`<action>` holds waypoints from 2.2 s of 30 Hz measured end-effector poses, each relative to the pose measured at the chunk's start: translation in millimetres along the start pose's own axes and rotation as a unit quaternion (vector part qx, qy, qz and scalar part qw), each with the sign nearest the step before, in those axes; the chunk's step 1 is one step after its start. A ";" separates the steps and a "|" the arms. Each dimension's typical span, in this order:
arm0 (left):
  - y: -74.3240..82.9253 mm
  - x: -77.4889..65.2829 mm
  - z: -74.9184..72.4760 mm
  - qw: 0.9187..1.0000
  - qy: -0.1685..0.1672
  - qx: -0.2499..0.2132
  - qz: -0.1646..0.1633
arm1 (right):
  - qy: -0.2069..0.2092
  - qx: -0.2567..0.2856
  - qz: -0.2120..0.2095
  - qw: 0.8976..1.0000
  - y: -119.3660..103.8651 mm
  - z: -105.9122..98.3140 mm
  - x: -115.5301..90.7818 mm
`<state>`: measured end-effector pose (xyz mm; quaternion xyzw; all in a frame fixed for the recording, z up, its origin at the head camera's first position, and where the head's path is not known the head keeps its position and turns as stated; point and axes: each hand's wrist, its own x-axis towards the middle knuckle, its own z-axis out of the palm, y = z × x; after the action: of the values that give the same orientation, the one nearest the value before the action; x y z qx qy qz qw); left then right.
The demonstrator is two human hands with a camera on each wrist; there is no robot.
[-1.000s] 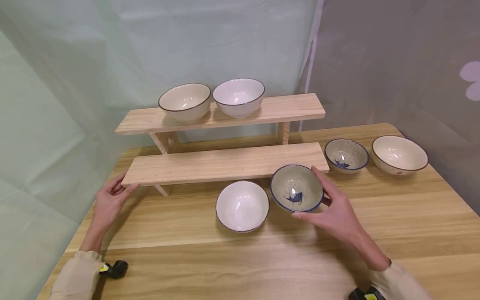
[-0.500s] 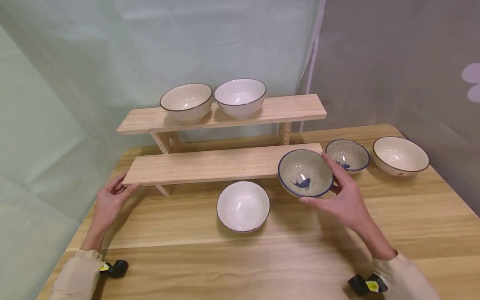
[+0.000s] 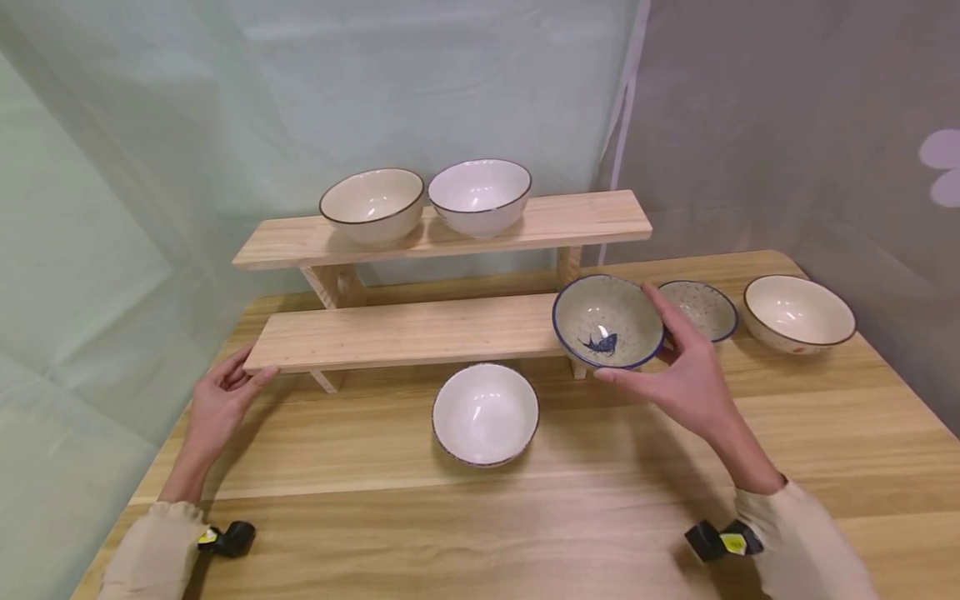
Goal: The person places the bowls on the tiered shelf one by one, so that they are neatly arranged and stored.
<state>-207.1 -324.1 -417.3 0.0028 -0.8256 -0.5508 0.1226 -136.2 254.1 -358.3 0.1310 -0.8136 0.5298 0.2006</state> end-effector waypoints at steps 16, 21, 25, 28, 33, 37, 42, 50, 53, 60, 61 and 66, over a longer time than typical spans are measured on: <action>0.0 -0.1 -0.9 1.000 -0.002 0.008 0.003 | 0.021 -0.009 -0.012 1.000 -8.7 -3.1 27.7; -0.1 -0.2 -0.8 1.000 -0.002 0.006 0.004 | 0.024 -0.027 -0.007 0.999 -9.8 -5.2 34.3; -0.4 -0.4 -0.2 1.000 -0.001 0.008 0.006 | 0.024 -0.036 0.004 0.999 -10.0 -6.0 39.5; -0.2 -0.5 -0.1 1.000 0.000 0.008 0.006 | 0.022 -0.031 0.014 0.999 -10.4 -6.3 44.0; 0.9 -0.8 0.0 1.000 -0.002 0.005 0.002 | 0.021 -0.028 0.026 0.999 -12.9 -6.7 50.4; 1.2 -0.6 0.1 1.000 -0.003 0.003 0.001 | 0.020 -0.029 0.028 0.999 -14.5 -7.2 53.6; 0.5 -0.6 -0.5 1.000 -0.004 0.004 0.006 | 0.021 -0.038 0.031 0.999 -16.8 -6.5 60.3; -1.3 -0.6 -1.1 1.000 -0.008 0.001 0.010 | 0.021 -0.022 0.041 0.999 -22.1 -3.2 74.6; -2.3 -0.1 -1.5 1.000 -0.009 0.002 0.011 | 0.023 -0.022 0.041 0.999 -23.0 -2.7 78.9; -2.9 0.1 -1.0 1.000 -0.004 0.006 0.011 | 0.029 -0.043 0.036 0.998 -22.1 -2.9 87.6; -2.8 0.0 -0.9 1.000 -0.004 0.006 0.011 | 0.029 -0.044 0.037 0.998 -21.9 -2.9 89.1; -2.3 -0.4 -0.7 1.000 -0.003 0.007 0.009 | 0.032 -0.048 0.039 0.998 -21.0 -3.3 96.2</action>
<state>-206.8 -325.6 -419.2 -0.0060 -0.8295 -0.5443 0.1249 -211.9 248.6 -295.3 0.0729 -0.8356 0.5018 0.2114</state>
